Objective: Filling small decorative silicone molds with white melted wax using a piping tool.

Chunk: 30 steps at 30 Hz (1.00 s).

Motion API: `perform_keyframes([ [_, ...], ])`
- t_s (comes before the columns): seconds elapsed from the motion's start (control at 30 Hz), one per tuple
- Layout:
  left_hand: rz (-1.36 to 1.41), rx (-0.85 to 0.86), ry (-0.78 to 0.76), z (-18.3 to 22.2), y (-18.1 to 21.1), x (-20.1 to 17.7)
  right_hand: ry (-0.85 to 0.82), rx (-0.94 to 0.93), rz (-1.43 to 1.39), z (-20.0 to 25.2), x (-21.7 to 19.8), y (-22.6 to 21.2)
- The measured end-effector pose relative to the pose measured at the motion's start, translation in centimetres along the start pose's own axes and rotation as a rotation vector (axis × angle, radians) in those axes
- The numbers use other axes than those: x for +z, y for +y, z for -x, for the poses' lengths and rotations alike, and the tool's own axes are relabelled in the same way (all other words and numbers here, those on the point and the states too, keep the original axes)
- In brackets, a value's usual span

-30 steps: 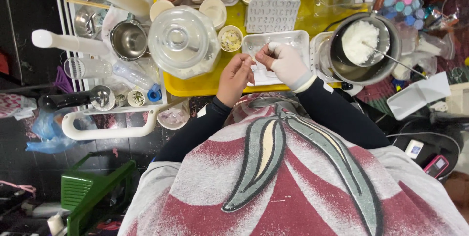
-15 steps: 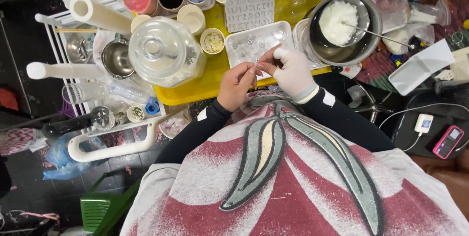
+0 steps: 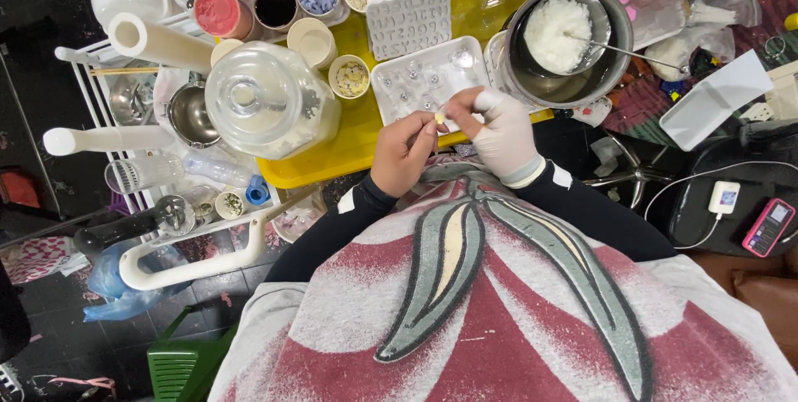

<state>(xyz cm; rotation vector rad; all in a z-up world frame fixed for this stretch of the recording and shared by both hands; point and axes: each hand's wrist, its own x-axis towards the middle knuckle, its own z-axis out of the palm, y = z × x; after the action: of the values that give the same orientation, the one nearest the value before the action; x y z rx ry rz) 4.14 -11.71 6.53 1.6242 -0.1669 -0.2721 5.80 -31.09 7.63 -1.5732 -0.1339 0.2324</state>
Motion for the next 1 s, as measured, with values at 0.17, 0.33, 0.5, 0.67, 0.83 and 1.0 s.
perform_keyframes([
  [0.17,0.307,-0.078,-0.021,-0.3,-2.7,0.5,-0.051,-0.177,-0.016,0.4,-1.1,-1.8],
  [0.33,0.496,-0.108,-0.064,-0.6,-3.8,0.9,-0.175,-0.217,0.045,0.9,-1.4,-2.0],
  [0.5,0.498,-0.269,-0.038,-1.2,-3.0,0.9,-0.084,-0.361,0.182,1.3,-1.6,-2.4],
  [0.67,1.281,-0.520,-0.041,-2.7,-4.2,0.4,-0.204,-0.468,0.221,1.2,-2.2,-3.7],
  [0.83,1.302,-0.650,0.066,-3.5,-2.7,0.8,-0.343,-0.658,0.502,0.6,-1.5,-2.7],
  [1.0,1.523,-0.591,-0.029,-2.9,-1.6,1.0,-0.342,-0.862,0.780,0.7,-1.3,-0.5],
])
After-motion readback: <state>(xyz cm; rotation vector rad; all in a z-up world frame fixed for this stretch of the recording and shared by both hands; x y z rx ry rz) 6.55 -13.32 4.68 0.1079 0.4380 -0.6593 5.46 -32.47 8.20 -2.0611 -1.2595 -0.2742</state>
